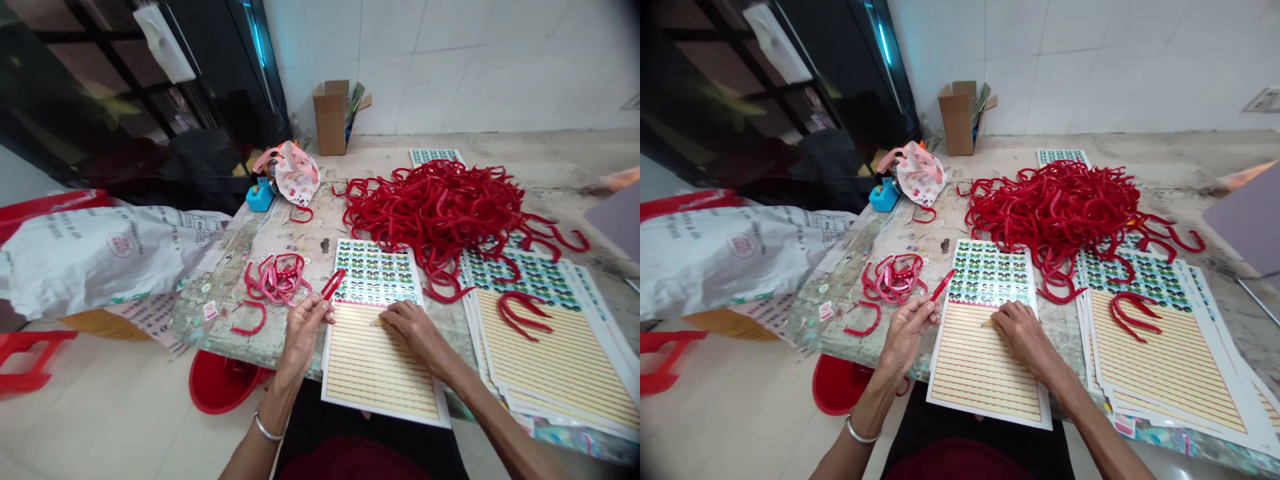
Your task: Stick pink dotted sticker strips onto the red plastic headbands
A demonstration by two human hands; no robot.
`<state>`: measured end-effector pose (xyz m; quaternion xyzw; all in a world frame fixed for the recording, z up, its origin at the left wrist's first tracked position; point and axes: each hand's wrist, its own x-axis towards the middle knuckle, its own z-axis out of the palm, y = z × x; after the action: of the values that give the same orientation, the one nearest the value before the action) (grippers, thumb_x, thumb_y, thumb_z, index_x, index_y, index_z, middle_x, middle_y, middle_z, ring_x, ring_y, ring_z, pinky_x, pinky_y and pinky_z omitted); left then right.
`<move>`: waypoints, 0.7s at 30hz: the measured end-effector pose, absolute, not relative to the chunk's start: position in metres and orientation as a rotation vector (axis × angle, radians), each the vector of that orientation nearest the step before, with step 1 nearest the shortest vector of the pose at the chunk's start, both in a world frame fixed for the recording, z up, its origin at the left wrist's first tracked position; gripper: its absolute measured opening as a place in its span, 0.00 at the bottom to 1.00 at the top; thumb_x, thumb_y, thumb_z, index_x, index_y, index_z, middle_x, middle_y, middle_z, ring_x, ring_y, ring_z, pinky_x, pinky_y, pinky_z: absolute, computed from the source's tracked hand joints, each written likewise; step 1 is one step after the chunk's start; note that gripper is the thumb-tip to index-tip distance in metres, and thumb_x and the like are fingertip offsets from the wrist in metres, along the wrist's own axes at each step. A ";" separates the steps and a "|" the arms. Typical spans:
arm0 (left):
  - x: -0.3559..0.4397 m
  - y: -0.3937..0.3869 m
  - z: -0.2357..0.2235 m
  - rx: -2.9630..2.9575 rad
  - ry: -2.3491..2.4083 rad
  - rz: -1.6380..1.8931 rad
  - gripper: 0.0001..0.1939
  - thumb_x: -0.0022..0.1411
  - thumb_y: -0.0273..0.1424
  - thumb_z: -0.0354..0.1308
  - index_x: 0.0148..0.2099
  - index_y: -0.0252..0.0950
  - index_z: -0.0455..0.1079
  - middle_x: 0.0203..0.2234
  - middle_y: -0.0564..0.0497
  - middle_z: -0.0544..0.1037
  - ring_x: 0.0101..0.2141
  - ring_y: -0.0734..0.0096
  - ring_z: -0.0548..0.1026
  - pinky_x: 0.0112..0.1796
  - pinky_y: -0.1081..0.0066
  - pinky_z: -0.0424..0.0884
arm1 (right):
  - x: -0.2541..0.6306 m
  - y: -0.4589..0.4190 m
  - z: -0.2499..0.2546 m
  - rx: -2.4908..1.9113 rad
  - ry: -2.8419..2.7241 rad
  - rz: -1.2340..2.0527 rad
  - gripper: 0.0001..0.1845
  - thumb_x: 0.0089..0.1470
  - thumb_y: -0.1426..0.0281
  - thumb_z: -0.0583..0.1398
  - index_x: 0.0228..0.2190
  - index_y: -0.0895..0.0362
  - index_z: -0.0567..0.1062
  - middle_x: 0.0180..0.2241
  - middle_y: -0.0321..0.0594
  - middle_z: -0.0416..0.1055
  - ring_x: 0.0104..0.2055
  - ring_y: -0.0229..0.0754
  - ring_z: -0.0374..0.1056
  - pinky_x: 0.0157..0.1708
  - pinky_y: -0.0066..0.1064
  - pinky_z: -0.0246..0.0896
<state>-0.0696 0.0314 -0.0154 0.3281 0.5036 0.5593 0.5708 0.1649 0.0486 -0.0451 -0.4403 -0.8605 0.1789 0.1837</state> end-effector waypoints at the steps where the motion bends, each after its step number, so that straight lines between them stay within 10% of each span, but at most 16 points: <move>1: -0.068 0.032 -0.022 0.781 1.209 1.327 0.06 0.55 0.31 0.60 0.33 0.33 0.71 0.26 0.53 0.73 0.24 0.78 0.69 0.31 0.75 0.67 | 0.164 0.046 -0.049 -1.274 -2.431 0.480 0.07 0.59 0.73 0.53 0.37 0.55 0.71 0.36 0.44 0.68 0.40 0.47 0.61 0.39 0.40 0.57; 21: -0.040 0.046 -0.063 0.875 1.589 1.337 0.08 0.59 0.34 0.51 0.37 0.33 0.65 0.16 0.55 0.73 0.19 0.72 0.73 0.22 0.75 0.70 | 0.096 0.105 -0.061 -1.073 -2.450 0.357 0.05 0.60 0.71 0.52 0.32 0.56 0.67 0.31 0.40 0.70 0.36 0.44 0.62 0.44 0.39 0.47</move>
<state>-0.0396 0.0459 -0.0626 0.3505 0.6369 0.5356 0.4296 0.0964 0.1053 -0.0608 -0.3879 -0.8858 0.1289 0.2199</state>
